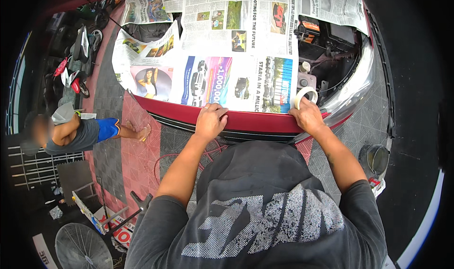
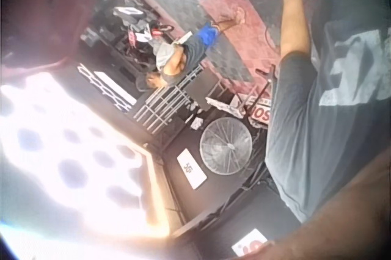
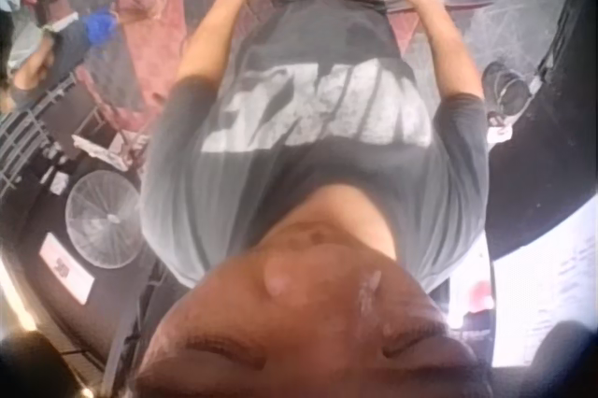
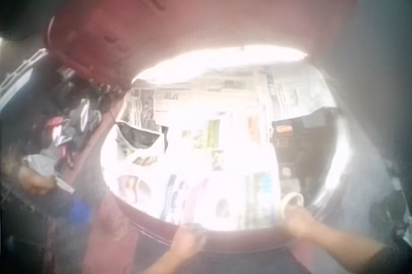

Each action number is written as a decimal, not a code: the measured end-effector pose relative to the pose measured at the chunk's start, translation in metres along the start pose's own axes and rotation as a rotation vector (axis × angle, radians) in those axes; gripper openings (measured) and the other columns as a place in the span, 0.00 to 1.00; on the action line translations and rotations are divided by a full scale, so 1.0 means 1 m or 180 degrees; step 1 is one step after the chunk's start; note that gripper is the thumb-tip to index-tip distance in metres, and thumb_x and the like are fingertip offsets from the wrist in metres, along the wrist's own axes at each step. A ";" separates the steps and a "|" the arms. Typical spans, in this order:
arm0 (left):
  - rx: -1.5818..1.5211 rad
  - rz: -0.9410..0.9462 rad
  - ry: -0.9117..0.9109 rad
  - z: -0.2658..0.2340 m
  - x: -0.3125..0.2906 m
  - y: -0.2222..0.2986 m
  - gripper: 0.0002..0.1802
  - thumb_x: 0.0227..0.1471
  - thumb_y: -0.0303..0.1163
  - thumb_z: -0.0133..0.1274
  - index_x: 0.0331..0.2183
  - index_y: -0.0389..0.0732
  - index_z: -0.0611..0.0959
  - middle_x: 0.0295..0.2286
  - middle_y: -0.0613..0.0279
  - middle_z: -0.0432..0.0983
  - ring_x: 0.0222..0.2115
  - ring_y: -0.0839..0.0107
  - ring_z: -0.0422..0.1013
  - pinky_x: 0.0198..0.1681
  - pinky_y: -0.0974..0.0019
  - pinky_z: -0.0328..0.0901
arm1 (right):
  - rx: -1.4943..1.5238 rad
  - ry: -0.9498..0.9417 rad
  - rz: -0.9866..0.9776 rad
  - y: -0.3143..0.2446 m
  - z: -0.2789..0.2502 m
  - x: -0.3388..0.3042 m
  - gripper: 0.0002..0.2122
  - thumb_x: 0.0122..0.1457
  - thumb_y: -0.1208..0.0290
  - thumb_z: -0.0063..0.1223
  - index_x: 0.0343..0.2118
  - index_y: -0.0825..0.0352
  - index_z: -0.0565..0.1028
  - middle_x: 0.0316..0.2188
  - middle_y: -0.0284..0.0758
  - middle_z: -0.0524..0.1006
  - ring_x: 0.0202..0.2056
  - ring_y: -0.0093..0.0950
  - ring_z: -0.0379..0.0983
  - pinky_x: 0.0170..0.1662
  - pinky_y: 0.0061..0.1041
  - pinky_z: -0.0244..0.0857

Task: The person tapes newspaper sheets to the front bumper, hood, and rear window of a red car using masking tape. A coworker assists by taping the side windows and wiping the hood.

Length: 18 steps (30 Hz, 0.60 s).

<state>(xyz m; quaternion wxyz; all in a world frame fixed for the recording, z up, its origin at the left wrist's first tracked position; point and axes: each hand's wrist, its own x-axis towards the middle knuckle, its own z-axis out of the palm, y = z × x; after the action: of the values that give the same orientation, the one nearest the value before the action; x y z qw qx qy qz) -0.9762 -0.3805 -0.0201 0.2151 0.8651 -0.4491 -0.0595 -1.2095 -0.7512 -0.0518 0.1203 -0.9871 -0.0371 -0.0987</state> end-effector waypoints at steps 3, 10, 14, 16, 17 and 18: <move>-0.0011 -0.0146 -0.0031 0.003 -0.004 -0.001 0.14 0.58 0.32 0.70 0.45 0.41 0.96 0.43 0.56 0.86 0.47 0.51 0.78 0.57 0.49 0.73 | 0.0032 -0.0117 0.0066 -0.004 0.000 0.003 0.08 0.57 0.73 0.63 0.36 0.57 0.90 0.40 0.36 0.81 0.49 0.37 0.78 0.50 0.40 0.77; 0.0114 -0.0159 -0.0043 0.005 -0.004 0.007 0.15 0.60 0.35 0.68 0.48 0.44 0.96 0.45 0.59 0.84 0.51 0.54 0.76 0.60 0.49 0.70 | -0.0006 -0.0299 -0.0128 -0.004 -0.009 0.007 0.09 0.57 0.74 0.62 0.37 0.57 0.89 0.40 0.35 0.81 0.49 0.37 0.78 0.52 0.40 0.77; 0.0064 0.0192 0.0092 0.013 0.000 0.019 0.16 0.58 0.33 0.68 0.48 0.42 0.95 0.44 0.59 0.84 0.50 0.55 0.77 0.60 0.49 0.69 | -0.0023 -0.0348 -0.0241 -0.004 -0.016 0.009 0.11 0.57 0.74 0.61 0.40 0.56 0.90 0.41 0.34 0.81 0.50 0.36 0.78 0.52 0.39 0.77; -0.0153 0.0292 0.0002 0.023 0.005 0.027 0.16 0.57 0.31 0.68 0.47 0.41 0.95 0.44 0.59 0.85 0.49 0.55 0.77 0.57 0.49 0.70 | -0.0028 -0.0425 -0.0207 -0.005 -0.017 0.010 0.12 0.57 0.73 0.61 0.41 0.56 0.90 0.41 0.34 0.81 0.50 0.36 0.77 0.53 0.38 0.77; -0.0196 0.0319 -0.0035 0.028 0.007 0.032 0.16 0.57 0.31 0.68 0.47 0.41 0.95 0.43 0.59 0.85 0.49 0.55 0.77 0.56 0.50 0.71 | -0.0031 -0.0464 -0.0190 -0.006 -0.018 0.010 0.12 0.57 0.73 0.61 0.42 0.56 0.90 0.40 0.34 0.81 0.50 0.36 0.77 0.53 0.38 0.77; -0.0231 0.0354 -0.0068 0.031 0.011 0.036 0.16 0.57 0.31 0.68 0.47 0.41 0.95 0.43 0.59 0.85 0.48 0.55 0.77 0.55 0.50 0.71 | -0.0034 -0.0498 -0.0183 -0.006 -0.019 0.010 0.12 0.58 0.73 0.61 0.42 0.56 0.90 0.40 0.34 0.81 0.51 0.35 0.77 0.53 0.38 0.77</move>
<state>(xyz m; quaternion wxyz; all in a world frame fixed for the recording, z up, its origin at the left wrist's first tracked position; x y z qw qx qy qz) -1.0064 -0.4172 -0.0319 0.2444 0.8298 -0.4963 -0.0729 -1.2034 -0.7494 -0.0304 0.1089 -0.9910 -0.0742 -0.0248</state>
